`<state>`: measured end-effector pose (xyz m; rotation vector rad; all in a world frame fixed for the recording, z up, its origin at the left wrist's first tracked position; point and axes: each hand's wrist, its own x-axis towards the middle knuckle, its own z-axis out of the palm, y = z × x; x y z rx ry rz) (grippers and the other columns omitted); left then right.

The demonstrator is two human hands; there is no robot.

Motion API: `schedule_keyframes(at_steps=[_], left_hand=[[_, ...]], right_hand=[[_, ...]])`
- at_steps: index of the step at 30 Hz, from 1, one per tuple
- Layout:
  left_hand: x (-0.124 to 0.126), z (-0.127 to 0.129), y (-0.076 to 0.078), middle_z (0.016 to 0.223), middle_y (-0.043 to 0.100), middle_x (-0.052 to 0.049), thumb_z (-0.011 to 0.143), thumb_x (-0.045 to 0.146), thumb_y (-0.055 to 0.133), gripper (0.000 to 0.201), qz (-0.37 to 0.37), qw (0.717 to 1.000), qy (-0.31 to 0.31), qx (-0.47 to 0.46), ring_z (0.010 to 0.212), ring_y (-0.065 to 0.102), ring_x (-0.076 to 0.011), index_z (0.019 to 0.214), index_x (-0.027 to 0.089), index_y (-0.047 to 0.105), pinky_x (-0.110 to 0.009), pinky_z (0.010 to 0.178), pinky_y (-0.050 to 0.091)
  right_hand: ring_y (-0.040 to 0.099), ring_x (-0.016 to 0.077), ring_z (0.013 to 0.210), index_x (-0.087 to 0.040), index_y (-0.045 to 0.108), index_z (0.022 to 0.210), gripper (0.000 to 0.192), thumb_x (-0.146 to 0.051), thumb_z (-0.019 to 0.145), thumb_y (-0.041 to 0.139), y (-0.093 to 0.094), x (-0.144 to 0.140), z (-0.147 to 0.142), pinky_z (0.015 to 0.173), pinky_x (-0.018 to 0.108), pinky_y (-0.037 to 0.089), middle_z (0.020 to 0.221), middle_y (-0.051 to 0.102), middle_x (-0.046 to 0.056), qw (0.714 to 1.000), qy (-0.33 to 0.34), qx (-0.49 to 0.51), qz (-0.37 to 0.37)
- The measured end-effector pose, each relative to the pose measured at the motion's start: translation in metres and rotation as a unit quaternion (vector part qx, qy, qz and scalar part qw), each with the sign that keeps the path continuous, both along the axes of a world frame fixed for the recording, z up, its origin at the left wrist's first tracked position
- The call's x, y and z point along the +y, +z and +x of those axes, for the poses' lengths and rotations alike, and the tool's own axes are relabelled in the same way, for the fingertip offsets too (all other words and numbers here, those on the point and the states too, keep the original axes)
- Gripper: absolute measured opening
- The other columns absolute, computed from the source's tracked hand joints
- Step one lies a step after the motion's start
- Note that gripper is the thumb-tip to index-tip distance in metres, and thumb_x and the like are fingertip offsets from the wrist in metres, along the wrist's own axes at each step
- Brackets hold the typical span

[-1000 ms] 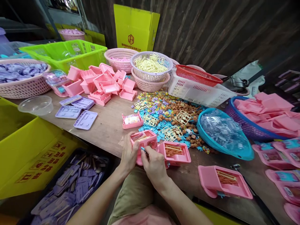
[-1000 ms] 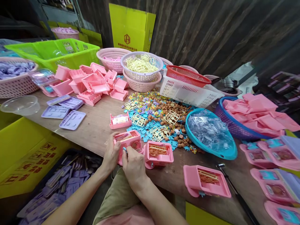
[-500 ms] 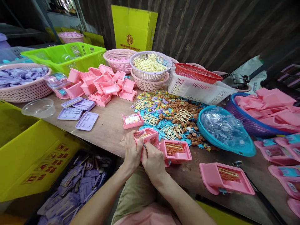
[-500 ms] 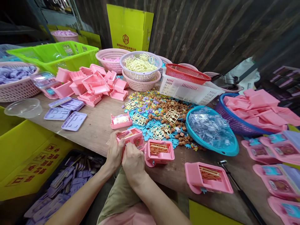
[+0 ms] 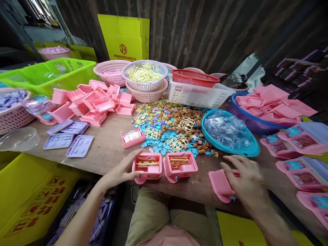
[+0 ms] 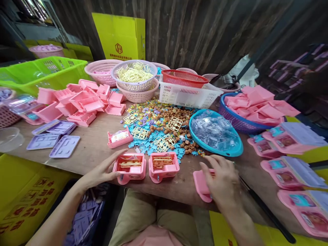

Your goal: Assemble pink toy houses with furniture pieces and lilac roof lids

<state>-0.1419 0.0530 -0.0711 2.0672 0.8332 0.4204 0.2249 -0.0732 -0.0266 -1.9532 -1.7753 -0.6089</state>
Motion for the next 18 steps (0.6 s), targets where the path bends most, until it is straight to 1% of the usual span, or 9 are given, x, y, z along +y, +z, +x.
schedule_keyframes(at_steps=[1, 2, 4, 6, 7, 10, 12, 15, 18], left_hand=[[0.001, 0.003, 0.005, 0.152, 0.020, -0.008, 0.086, 0.045, 0.050, 0.068, 0.042, 0.998, -0.009, 0.038, 0.138, 0.020, -0.0266, 0.143, 0.027, 0.019, -0.046, 0.110, 0.024], [0.000, 0.009, 0.009, 0.152, 0.017, -0.009, 0.086, 0.046, 0.049, 0.068, 0.093, 0.993, -0.005, 0.074, 0.140, 0.013, -0.0286, 0.144, 0.027, 0.018, -0.051, 0.111, 0.020], [-0.004, 0.027, 0.014, 0.152, 0.016, -0.011, 0.085, 0.049, 0.049, 0.069, 0.199, 0.970, 0.030, 0.139, 0.140, 0.004, -0.0333, 0.143, 0.025, 0.021, -0.059, 0.109, 0.012], [-0.011, 0.052, 0.016, 0.151, 0.021, -0.013, 0.082, 0.056, 0.050, 0.073, 0.280, 0.941, 0.054, 0.180, 0.139, 0.007, -0.0362, 0.142, 0.023, 0.025, -0.063, 0.107, 0.009], [-0.015, 0.065, 0.016, 0.149, 0.024, -0.014, 0.079, 0.060, 0.050, 0.077, 0.304, 0.932, 0.047, 0.191, 0.139, 0.012, -0.0367, 0.142, 0.024, 0.026, -0.063, 0.107, 0.010], [-0.024, 0.100, 0.016, 0.147, 0.030, -0.013, 0.072, 0.071, 0.049, 0.086, 0.325, 0.923, -0.011, 0.207, 0.135, 0.026, -0.0356, 0.142, 0.026, 0.026, -0.061, 0.107, 0.016], [-0.026, 0.113, 0.016, 0.146, 0.034, -0.011, 0.073, 0.070, 0.047, 0.084, 0.318, 0.922, -0.021, 0.221, 0.130, 0.034, -0.0343, 0.142, 0.028, 0.026, -0.058, 0.105, 0.022], [-0.023, 0.120, 0.016, 0.143, 0.040, -0.008, 0.078, 0.063, 0.050, 0.075, 0.306, 0.920, -0.014, 0.244, 0.121, 0.044, -0.0328, 0.141, 0.029, 0.029, -0.056, 0.101, 0.029], [-0.019, 0.115, 0.017, 0.139, 0.046, -0.008, 0.080, 0.056, 0.053, 0.068, 0.302, 0.919, -0.027, 0.251, 0.117, 0.047, -0.0315, 0.138, 0.027, 0.035, -0.053, 0.099, 0.032]], right_hand=[[0.057, 0.0300, 0.086, -0.015, 0.066, 0.093, 0.053, -0.052, 0.091, 0.028, -0.004, -0.008, 0.019, 0.071, 0.043, 0.043, 0.096, 0.066, 0.015, 0.999, -0.015, -0.036, -0.007], [0.057, 0.0309, 0.088, -0.016, 0.066, 0.094, 0.055, -0.053, 0.091, 0.027, -0.009, -0.015, 0.035, 0.072, 0.045, 0.042, 0.098, 0.066, 0.015, 0.998, -0.021, -0.063, -0.009], [0.058, 0.0317, 0.091, -0.015, 0.067, 0.097, 0.056, -0.053, 0.092, 0.026, -0.022, -0.025, 0.055, 0.075, 0.047, 0.041, 0.101, 0.066, 0.015, 0.996, -0.029, -0.086, -0.019], [0.059, 0.0300, 0.091, -0.014, 0.066, 0.100, 0.056, -0.052, 0.092, 0.026, -0.036, -0.030, 0.064, 0.076, 0.045, 0.043, 0.101, 0.067, 0.014, 0.998, -0.024, -0.056, -0.024], [0.059, 0.0286, 0.091, -0.013, 0.066, 0.101, 0.056, -0.052, 0.092, 0.027, -0.042, -0.030, 0.066, 0.076, 0.043, 0.044, 0.101, 0.067, 0.014, 0.999, -0.018, -0.026, -0.025], [0.060, 0.0240, 0.089, -0.014, 0.065, 0.101, 0.051, -0.050, 0.092, 0.031, -0.051, -0.024, 0.061, 0.078, 0.038, 0.047, 0.100, 0.067, 0.012, 0.997, -0.007, 0.069, -0.036], [0.060, 0.0229, 0.088, -0.016, 0.065, 0.101, 0.047, -0.049, 0.091, 0.034, -0.052, -0.015, 0.052, 0.078, 0.037, 0.048, 0.098, 0.067, 0.010, 0.992, -0.019, 0.111, -0.050], [0.058, 0.0235, 0.086, -0.016, 0.065, 0.102, 0.044, -0.047, 0.090, 0.036, -0.050, -0.001, 0.032, 0.076, 0.038, 0.048, 0.099, 0.066, 0.010, 0.987, -0.034, 0.146, -0.063], [0.057, 0.0243, 0.088, -0.016, 0.065, 0.102, 0.041, -0.043, 0.091, 0.037, -0.048, 0.012, 0.009, 0.077, 0.039, 0.048, 0.099, 0.065, 0.011, 0.985, -0.026, 0.159, -0.065]])
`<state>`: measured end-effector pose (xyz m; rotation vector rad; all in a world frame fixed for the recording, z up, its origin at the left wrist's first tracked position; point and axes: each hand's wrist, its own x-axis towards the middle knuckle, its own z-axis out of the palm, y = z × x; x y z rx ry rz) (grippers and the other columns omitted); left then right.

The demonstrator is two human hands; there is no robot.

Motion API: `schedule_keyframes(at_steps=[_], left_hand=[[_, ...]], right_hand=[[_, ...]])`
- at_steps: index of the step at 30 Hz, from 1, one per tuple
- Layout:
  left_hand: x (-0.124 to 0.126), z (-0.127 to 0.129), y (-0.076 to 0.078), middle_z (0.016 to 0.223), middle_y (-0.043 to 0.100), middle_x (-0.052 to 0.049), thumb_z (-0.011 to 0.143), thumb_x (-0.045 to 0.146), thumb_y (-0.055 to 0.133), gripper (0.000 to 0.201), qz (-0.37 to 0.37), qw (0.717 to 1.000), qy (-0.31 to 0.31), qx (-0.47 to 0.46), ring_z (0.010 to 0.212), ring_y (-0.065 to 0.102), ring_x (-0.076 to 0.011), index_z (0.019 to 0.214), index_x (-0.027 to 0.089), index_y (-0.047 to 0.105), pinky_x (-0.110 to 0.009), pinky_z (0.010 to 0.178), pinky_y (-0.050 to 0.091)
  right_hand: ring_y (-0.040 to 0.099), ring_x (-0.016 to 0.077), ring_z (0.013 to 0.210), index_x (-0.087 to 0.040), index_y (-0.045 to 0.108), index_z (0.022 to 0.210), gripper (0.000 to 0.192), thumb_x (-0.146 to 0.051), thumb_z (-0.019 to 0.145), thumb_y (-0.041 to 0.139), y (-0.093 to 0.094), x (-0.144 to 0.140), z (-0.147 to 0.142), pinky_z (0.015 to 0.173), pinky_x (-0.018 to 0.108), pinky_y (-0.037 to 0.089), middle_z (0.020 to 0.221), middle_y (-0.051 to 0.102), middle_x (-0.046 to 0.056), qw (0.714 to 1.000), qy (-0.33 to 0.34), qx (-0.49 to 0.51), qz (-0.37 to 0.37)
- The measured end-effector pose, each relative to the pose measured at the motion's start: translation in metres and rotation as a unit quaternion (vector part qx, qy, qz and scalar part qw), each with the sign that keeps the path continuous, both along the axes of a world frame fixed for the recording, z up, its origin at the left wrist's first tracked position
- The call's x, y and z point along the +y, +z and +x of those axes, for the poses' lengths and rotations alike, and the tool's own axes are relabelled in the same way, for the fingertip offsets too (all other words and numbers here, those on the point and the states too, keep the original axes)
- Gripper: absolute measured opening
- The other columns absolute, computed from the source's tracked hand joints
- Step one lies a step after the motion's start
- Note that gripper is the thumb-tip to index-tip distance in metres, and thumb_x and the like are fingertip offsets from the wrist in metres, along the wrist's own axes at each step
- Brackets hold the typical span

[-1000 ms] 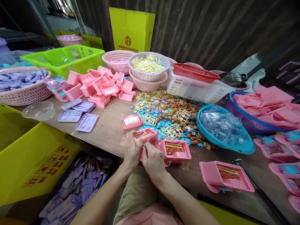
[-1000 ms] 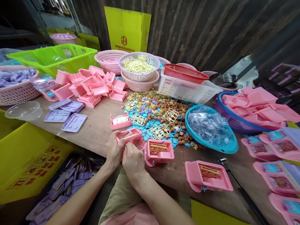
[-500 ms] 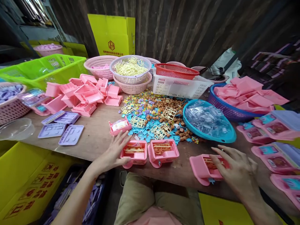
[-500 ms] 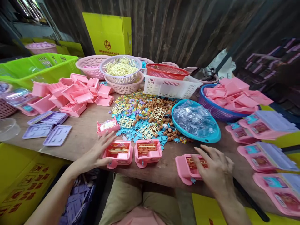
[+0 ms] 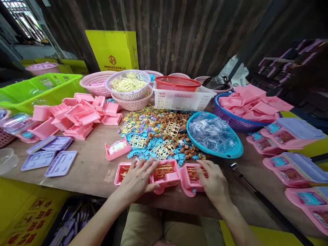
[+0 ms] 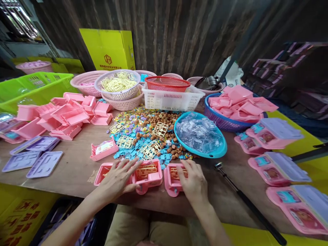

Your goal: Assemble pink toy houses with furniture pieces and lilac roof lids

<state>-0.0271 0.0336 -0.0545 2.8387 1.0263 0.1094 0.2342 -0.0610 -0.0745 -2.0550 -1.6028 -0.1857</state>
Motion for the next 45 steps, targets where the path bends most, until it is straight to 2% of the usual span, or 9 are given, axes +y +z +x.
schedule_keyframes(at_steps=[6, 13, 21, 24, 27, 31, 35, 39, 45], left_hand=[[0.008, -0.019, -0.007, 0.138, 0.047, -0.006, 0.080, 0.044, 0.057, 0.068, 0.012, 0.999, -0.032, -0.020, 0.117, 0.046, -0.0291, 0.140, 0.028, 0.030, -0.048, 0.101, 0.030], [0.011, -0.027, -0.013, 0.135, 0.049, -0.006, 0.075, 0.041, 0.060, 0.072, 0.002, 0.998, -0.053, -0.040, 0.119, 0.045, -0.0295, 0.140, 0.028, 0.032, -0.049, 0.102, 0.031], [-0.003, 0.022, -0.011, 0.134, 0.049, -0.015, 0.068, 0.071, 0.054, 0.090, 0.006, 0.997, -0.054, -0.059, 0.123, 0.044, -0.0363, 0.139, 0.019, 0.034, -0.061, 0.103, 0.024], [-0.014, 0.052, -0.012, 0.138, 0.044, -0.016, 0.066, 0.078, 0.045, 0.099, -0.025, 0.993, -0.087, -0.077, 0.127, 0.040, -0.0362, 0.143, 0.020, 0.023, -0.061, 0.105, 0.023], [-0.022, 0.071, -0.018, 0.138, 0.044, -0.017, 0.067, 0.077, 0.046, 0.099, -0.040, 0.990, -0.113, -0.077, 0.128, 0.038, -0.0375, 0.144, 0.021, 0.021, -0.059, 0.103, 0.026], [-0.027, 0.076, -0.022, 0.129, 0.052, -0.016, 0.073, 0.068, 0.050, 0.086, -0.055, 0.993, -0.097, -0.050, 0.125, 0.041, -0.0374, 0.141, 0.020, 0.031, -0.057, 0.101, 0.031], [-0.028, 0.072, -0.021, 0.139, 0.043, -0.016, 0.079, 0.067, 0.042, 0.081, -0.066, 0.991, -0.103, -0.053, 0.128, 0.038, -0.0368, 0.142, 0.019, 0.026, -0.057, 0.102, 0.031], [-0.028, 0.071, -0.018, 0.145, 0.035, -0.012, 0.080, 0.068, 0.039, 0.081, -0.077, 0.989, -0.111, -0.059, 0.130, 0.033, -0.0364, 0.143, 0.020, 0.023, -0.057, 0.103, 0.030], [-0.027, 0.072, -0.009, 0.143, 0.039, -0.012, 0.081, 0.061, 0.046, 0.077, -0.095, 0.988, -0.110, -0.051, 0.129, 0.034, -0.0370, 0.142, 0.019, 0.027, -0.059, 0.101, 0.031]], right_hand=[[0.056, 0.0247, 0.091, -0.014, 0.063, 0.105, 0.038, -0.038, 0.093, 0.035, -0.001, 0.005, -0.029, 0.077, 0.039, 0.048, 0.102, 0.064, 0.012, 1.000, 0.015, 0.007, 0.008], [0.057, 0.0231, 0.090, -0.019, 0.062, 0.107, 0.040, -0.042, 0.094, 0.032, 0.009, -0.004, -0.023, 0.074, 0.037, 0.048, 0.101, 0.065, 0.009, 0.997, 0.060, 0.027, -0.049], [0.058, 0.0200, 0.072, -0.025, 0.064, 0.084, 0.032, -0.031, 0.094, 0.034, 0.022, 0.010, -0.023, 0.061, 0.032, 0.041, 0.077, 0.065, 0.002, 0.987, 0.089, -0.031, -0.130], [0.058, 0.0197, 0.071, -0.024, 0.064, 0.078, 0.028, -0.029, 0.092, 0.040, 0.030, 0.030, -0.015, 0.062, 0.032, 0.039, 0.076, 0.065, 0.002, 0.984, 0.089, -0.088, -0.127], [0.058, 0.0221, 0.085, -0.021, 0.064, 0.096, 0.018, -0.026, 0.088, 0.048, 0.046, 0.072, 0.002, 0.070, 0.033, 0.040, 0.093, 0.066, 0.007, 0.979, 0.066, -0.168, -0.091], [0.050, 0.0261, 0.111, -0.016, 0.059, 0.112, 0.030, -0.016, 0.082, 0.054, 0.062, 0.143, 0.023, 0.092, 0.039, 0.034, 0.118, 0.059, 0.013, 0.960, 0.066, -0.245, -0.115], [0.047, 0.0300, 0.115, -0.013, 0.062, 0.107, 0.031, -0.009, 0.076, 0.058, 0.055, 0.190, 0.031, 0.102, 0.048, 0.023, 0.110, 0.063, 0.016, 0.947, 0.098, -0.265, -0.156], [0.056, 0.0280, 0.099, -0.013, 0.068, 0.086, 0.025, -0.001, 0.078, 0.047, 0.044, 0.198, 0.032, 0.100, 0.049, 0.023, 0.088, 0.068, 0.014, 0.939, 0.107, -0.269, -0.187], [0.056, 0.0267, 0.097, -0.017, 0.067, 0.087, 0.012, -0.017, 0.080, 0.057, 0.043, 0.173, 0.025, 0.100, 0.050, 0.023, 0.093, 0.066, 0.011, 0.938, 0.152, -0.246, -0.193]])
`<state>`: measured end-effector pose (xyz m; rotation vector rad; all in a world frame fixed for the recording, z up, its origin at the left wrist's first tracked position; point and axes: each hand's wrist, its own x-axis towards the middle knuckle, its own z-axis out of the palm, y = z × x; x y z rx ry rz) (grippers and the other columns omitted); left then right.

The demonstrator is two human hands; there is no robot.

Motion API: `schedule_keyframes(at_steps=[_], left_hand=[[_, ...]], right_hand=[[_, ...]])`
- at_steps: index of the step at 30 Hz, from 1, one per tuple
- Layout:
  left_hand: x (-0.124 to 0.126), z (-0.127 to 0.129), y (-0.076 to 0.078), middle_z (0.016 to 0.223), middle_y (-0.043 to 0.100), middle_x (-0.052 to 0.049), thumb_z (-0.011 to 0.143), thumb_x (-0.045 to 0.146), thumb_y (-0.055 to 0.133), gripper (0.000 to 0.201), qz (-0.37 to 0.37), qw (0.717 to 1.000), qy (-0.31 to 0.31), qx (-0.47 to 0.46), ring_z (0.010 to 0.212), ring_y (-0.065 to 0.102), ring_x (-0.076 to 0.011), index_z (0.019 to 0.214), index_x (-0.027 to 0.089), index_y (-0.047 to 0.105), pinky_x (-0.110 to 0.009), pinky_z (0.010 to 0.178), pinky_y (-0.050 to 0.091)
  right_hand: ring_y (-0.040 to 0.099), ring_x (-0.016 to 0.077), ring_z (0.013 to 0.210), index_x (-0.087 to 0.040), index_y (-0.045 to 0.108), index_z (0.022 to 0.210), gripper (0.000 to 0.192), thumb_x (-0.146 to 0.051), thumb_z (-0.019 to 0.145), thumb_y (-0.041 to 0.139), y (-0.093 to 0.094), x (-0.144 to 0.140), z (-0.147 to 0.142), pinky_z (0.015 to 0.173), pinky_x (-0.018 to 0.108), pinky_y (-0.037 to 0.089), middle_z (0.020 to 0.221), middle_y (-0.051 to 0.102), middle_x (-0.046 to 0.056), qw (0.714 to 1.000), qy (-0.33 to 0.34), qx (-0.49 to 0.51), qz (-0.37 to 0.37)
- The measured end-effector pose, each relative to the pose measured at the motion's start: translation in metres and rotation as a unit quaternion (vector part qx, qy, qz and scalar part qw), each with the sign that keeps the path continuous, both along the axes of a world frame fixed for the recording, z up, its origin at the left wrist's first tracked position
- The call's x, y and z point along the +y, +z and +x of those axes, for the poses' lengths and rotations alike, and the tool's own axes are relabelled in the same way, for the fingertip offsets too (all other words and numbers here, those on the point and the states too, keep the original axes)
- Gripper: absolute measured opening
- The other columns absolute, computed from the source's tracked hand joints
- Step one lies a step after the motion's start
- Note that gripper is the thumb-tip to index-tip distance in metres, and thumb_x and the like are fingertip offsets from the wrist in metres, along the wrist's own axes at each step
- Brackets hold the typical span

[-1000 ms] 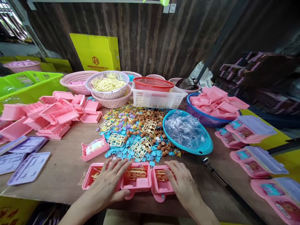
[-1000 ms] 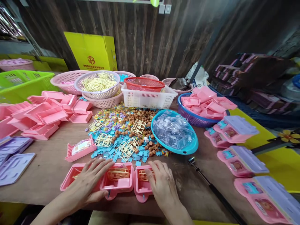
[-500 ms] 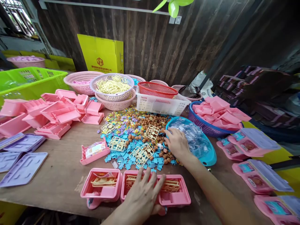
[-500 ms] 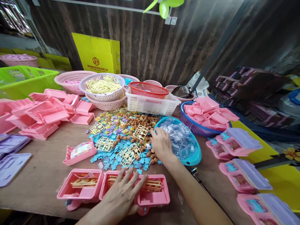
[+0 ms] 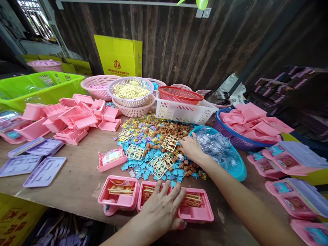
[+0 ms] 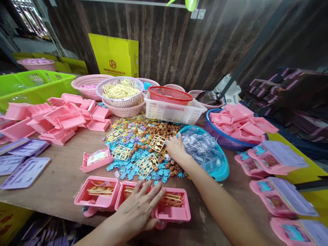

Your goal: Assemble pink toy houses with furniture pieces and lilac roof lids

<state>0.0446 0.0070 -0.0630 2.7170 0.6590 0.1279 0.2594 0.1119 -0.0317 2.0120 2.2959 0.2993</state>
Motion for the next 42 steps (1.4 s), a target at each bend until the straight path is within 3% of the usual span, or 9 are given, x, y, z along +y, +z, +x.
schedule_keyframes(at_steps=[6, 11, 18, 23, 27, 35, 39, 42], left_hand=[[-0.001, -0.003, 0.003, 0.144, 0.037, -0.010, 0.081, 0.057, 0.049, 0.074, -0.008, 1.000, 0.011, -0.011, 0.128, 0.036, -0.0363, 0.141, 0.019, 0.028, -0.055, 0.104, 0.030], [-0.001, -0.004, 0.004, 0.145, 0.036, -0.009, 0.081, 0.058, 0.049, 0.075, -0.006, 1.000, 0.011, -0.020, 0.130, 0.034, -0.0348, 0.141, 0.019, 0.026, -0.053, 0.106, 0.027], [0.000, -0.003, 0.009, 0.144, 0.037, -0.010, 0.081, 0.060, 0.048, 0.074, -0.007, 1.000, 0.011, -0.028, 0.129, 0.036, -0.0347, 0.139, 0.018, 0.030, -0.053, 0.105, 0.028], [0.000, -0.004, 0.008, 0.143, 0.038, -0.011, 0.081, 0.060, 0.046, 0.073, -0.013, 1.000, 0.012, -0.025, 0.129, 0.036, -0.0346, 0.139, 0.019, 0.030, -0.054, 0.104, 0.029], [0.000, -0.005, 0.004, 0.145, 0.035, -0.009, 0.083, 0.060, 0.042, 0.071, -0.027, 0.999, 0.012, -0.028, 0.130, 0.034, -0.0357, 0.141, 0.022, 0.027, -0.056, 0.105, 0.027], [0.000, -0.006, 0.008, 0.147, 0.033, -0.008, 0.083, 0.055, 0.048, 0.068, -0.080, 0.996, 0.018, -0.028, 0.132, 0.032, -0.0344, 0.141, 0.023, 0.028, -0.057, 0.108, 0.023], [0.003, -0.006, 0.014, 0.142, 0.039, -0.011, 0.083, 0.047, 0.052, 0.064, -0.132, 0.986, 0.031, -0.097, 0.132, 0.033, -0.0303, 0.138, 0.020, 0.033, -0.053, 0.110, 0.022], [0.012, -0.003, 0.019, 0.135, 0.047, -0.011, 0.088, 0.030, 0.045, 0.049, -0.227, 0.939, 0.102, -0.239, 0.125, 0.043, -0.0233, 0.135, 0.019, 0.035, -0.043, 0.105, 0.033]], right_hand=[[0.058, 0.0213, 0.093, -0.020, 0.065, 0.092, 0.013, -0.022, 0.081, 0.060, 0.003, -0.024, -0.010, 0.100, 0.045, 0.027, 0.092, 0.066, 0.005, 0.995, 0.066, 0.063, -0.032], [0.056, 0.0203, 0.103, -0.019, 0.061, 0.108, 0.028, -0.016, 0.080, 0.061, 0.000, -0.027, -0.012, 0.102, 0.040, 0.029, 0.108, 0.064, 0.006, 0.989, 0.098, 0.108, -0.017], [0.054, 0.0217, 0.106, -0.018, 0.062, 0.107, 0.028, -0.013, 0.080, 0.060, -0.011, -0.037, -0.016, 0.101, 0.039, 0.032, 0.114, 0.062, 0.008, 0.981, 0.148, 0.124, -0.015], [0.056, 0.0190, 0.100, -0.020, 0.064, 0.103, 0.022, -0.015, 0.086, 0.050, -0.006, -0.043, 0.001, 0.104, 0.037, 0.028, 0.103, 0.065, 0.005, 0.991, 0.076, 0.098, 0.041], [0.052, 0.0254, 0.105, -0.013, 0.064, 0.104, 0.026, -0.011, 0.084, 0.046, 0.001, -0.025, 0.015, 0.104, 0.044, 0.025, 0.109, 0.062, 0.013, 0.995, -0.008, 0.063, 0.077], [0.053, 0.0263, 0.105, -0.015, 0.065, 0.078, 0.020, 0.000, 0.072, 0.052, 0.001, 0.018, 0.003, 0.102, 0.044, 0.022, 0.096, 0.065, 0.012, 0.997, -0.031, 0.072, -0.006], [0.057, 0.0253, 0.096, -0.015, 0.061, 0.083, 0.012, -0.010, 0.073, 0.058, 0.020, 0.001, 0.004, 0.097, 0.046, 0.030, 0.091, 0.066, 0.009, 0.988, -0.041, 0.142, -0.045], [0.061, 0.0185, 0.085, -0.017, 0.058, 0.090, 0.010, -0.019, 0.082, 0.052, 0.040, -0.031, 0.005, 0.083, 0.034, 0.044, 0.089, 0.066, 0.004, 0.974, -0.022, 0.209, -0.087]])
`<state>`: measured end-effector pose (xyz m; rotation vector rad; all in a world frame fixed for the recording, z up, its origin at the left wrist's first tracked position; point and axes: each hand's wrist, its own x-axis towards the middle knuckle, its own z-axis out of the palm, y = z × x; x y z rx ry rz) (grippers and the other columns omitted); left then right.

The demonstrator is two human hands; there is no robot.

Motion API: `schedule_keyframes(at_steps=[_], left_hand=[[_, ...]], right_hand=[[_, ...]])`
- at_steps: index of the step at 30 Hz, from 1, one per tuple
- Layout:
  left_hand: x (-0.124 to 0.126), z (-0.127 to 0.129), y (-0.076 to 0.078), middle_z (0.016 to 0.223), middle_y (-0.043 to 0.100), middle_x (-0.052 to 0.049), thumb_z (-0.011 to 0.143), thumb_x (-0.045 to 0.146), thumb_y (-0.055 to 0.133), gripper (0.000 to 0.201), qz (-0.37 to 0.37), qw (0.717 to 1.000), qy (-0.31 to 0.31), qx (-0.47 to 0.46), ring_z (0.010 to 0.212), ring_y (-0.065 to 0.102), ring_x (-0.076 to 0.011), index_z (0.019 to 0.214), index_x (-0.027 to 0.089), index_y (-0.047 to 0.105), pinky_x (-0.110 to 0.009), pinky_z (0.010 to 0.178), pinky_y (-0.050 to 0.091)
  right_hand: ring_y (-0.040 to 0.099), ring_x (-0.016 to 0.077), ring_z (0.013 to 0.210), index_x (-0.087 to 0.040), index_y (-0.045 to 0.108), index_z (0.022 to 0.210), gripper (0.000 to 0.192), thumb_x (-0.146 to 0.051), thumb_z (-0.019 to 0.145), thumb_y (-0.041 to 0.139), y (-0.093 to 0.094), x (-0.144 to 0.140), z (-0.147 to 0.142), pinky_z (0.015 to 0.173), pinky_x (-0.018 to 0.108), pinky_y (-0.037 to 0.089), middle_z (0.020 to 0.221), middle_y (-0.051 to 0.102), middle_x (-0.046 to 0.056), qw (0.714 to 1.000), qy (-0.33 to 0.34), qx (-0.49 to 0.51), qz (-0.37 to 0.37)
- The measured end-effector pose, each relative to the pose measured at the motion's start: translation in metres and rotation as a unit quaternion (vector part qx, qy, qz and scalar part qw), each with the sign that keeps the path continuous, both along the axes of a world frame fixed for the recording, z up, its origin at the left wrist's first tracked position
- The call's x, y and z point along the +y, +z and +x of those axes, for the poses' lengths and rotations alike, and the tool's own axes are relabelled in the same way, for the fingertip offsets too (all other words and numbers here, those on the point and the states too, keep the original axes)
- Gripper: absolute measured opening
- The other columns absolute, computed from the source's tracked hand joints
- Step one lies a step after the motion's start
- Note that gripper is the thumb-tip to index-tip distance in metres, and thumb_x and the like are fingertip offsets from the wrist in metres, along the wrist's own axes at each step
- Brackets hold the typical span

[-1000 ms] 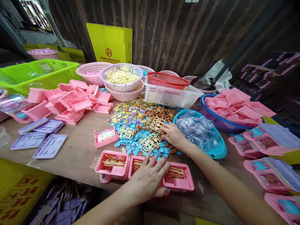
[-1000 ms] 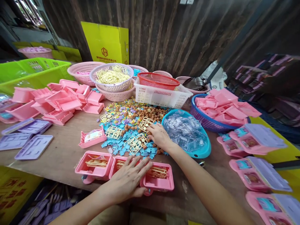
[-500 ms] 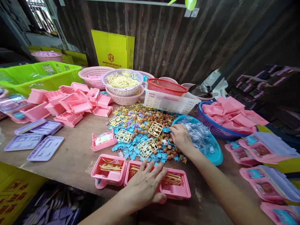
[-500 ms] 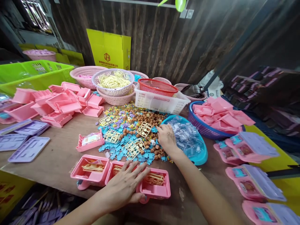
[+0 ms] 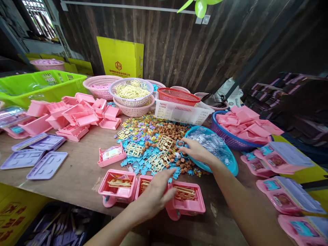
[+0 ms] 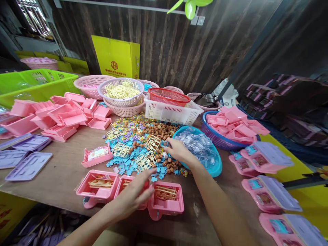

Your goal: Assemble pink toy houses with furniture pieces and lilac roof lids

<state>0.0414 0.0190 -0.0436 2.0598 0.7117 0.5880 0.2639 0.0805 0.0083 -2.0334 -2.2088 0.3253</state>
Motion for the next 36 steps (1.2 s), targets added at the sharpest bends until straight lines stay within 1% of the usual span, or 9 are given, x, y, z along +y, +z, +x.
schedule_keyframes(at_steps=[3, 6, 11, 14, 18, 23, 29, 32, 36], left_hand=[[0.011, 0.008, 0.003, 0.122, 0.055, -0.010, 0.086, 0.023, 0.044, 0.042, -0.078, 0.985, 0.096, -0.122, 0.112, 0.052, -0.0216, 0.128, 0.020, 0.042, -0.039, 0.097, 0.040], [0.015, 0.017, 0.007, 0.115, 0.057, -0.009, 0.081, 0.025, 0.052, 0.039, -0.143, 0.969, 0.100, -0.174, 0.097, 0.058, -0.0203, 0.120, 0.020, 0.048, -0.036, 0.087, 0.045], [0.003, 0.024, 0.019, 0.095, 0.061, -0.005, 0.077, 0.038, 0.061, 0.029, -0.273, 0.936, 0.040, -0.219, 0.084, 0.057, -0.0162, 0.095, 0.016, 0.057, -0.026, 0.072, 0.045], [-0.007, 0.025, 0.023, 0.081, 0.060, -0.002, 0.073, 0.042, 0.066, 0.034, -0.367, 0.900, 0.014, -0.232, 0.075, 0.056, -0.0128, 0.092, 0.015, 0.057, -0.022, 0.065, 0.043], [-0.012, 0.033, 0.020, 0.078, 0.059, 0.001, 0.062, 0.041, 0.074, 0.040, -0.456, 0.846, 0.032, -0.276, 0.064, 0.056, -0.0094, 0.086, 0.015, 0.056, -0.021, 0.059, 0.044], [-0.013, 0.037, 0.017, 0.063, 0.056, 0.002, 0.062, 0.051, 0.071, 0.045, -0.413, 0.887, 0.041, -0.202, 0.051, 0.056, -0.0111, 0.081, 0.015, 0.053, -0.024, 0.055, 0.045], [-0.011, 0.017, 0.021, 0.118, 0.055, -0.012, 0.072, 0.039, 0.067, 0.050, -0.009, 0.999, -0.035, 0.023, 0.113, 0.051, -0.0298, 0.116, 0.019, 0.053, -0.047, 0.097, 0.037], [-0.009, 0.015, 0.012, 0.134, 0.043, -0.015, 0.065, 0.021, 0.072, 0.069, 0.171, 0.967, -0.082, 0.171, 0.130, 0.033, -0.0349, 0.128, 0.020, 0.044, -0.056, 0.108, 0.015], [-0.012, 0.035, 0.001, 0.120, 0.052, -0.017, 0.071, 0.020, 0.067, 0.071, 0.199, 0.944, -0.129, 0.231, 0.117, 0.047, -0.0321, 0.134, 0.014, 0.036, -0.050, 0.104, 0.028]], right_hand=[[0.060, 0.0154, 0.088, -0.018, 0.055, 0.097, 0.017, -0.029, 0.087, 0.048, 0.010, -0.038, -0.007, 0.076, 0.027, 0.047, 0.098, 0.065, 0.003, 0.973, 0.034, 0.221, -0.053], [0.059, 0.0163, 0.089, -0.018, 0.055, 0.102, 0.030, -0.043, 0.085, 0.052, 0.003, -0.071, -0.019, 0.079, 0.029, 0.046, 0.099, 0.063, 0.004, 0.851, 0.037, 0.510, -0.118], [0.058, 0.0134, 0.080, -0.017, 0.058, 0.094, 0.031, -0.047, 0.084, 0.055, -0.014, -0.107, -0.031, 0.076, 0.027, 0.046, 0.087, 0.061, 0.003, 0.755, -0.027, 0.647, -0.103], [0.057, 0.0140, 0.076, -0.017, 0.058, 0.090, 0.032, -0.048, 0.088, 0.048, -0.017, -0.123, -0.032, 0.074, 0.028, 0.047, 0.079, 0.060, 0.001, 0.777, -0.038, 0.623, -0.083], [0.058, 0.0181, 0.084, -0.018, 0.057, 0.096, 0.031, -0.047, 0.088, 0.046, -0.021, -0.137, -0.034, 0.077, 0.032, 0.049, 0.091, 0.059, 0.005, 0.892, -0.036, 0.450, 0.029], [0.053, 0.0227, 0.110, -0.023, 0.037, 0.132, 0.043, -0.024, 0.090, 0.044, -0.029, -0.144, -0.039, 0.092, 0.041, 0.047, 0.127, 0.048, 0.012, 0.946, 0.051, 0.219, 0.235], [0.060, 0.0215, 0.098, -0.022, 0.049, 0.119, 0.031, -0.018, 0.089, 0.042, -0.026, -0.164, -0.027, 0.081, 0.034, 0.053, 0.106, 0.061, 0.009, 0.948, 0.042, 0.156, 0.273], [0.063, 0.0185, 0.081, -0.023, 0.054, 0.108, 0.022, -0.029, 0.087, 0.051, -0.026, -0.186, -0.022, 0.069, 0.029, 0.054, 0.101, 0.061, 0.007, 0.949, -0.044, 0.221, 0.222], [0.059, 0.0128, 0.061, -0.023, 0.058, 0.103, 0.022, -0.035, 0.085, 0.055, -0.040, -0.212, -0.023, 0.056, 0.024, 0.052, 0.087, 0.061, 0.003, 0.933, -0.100, 0.296, 0.175]])
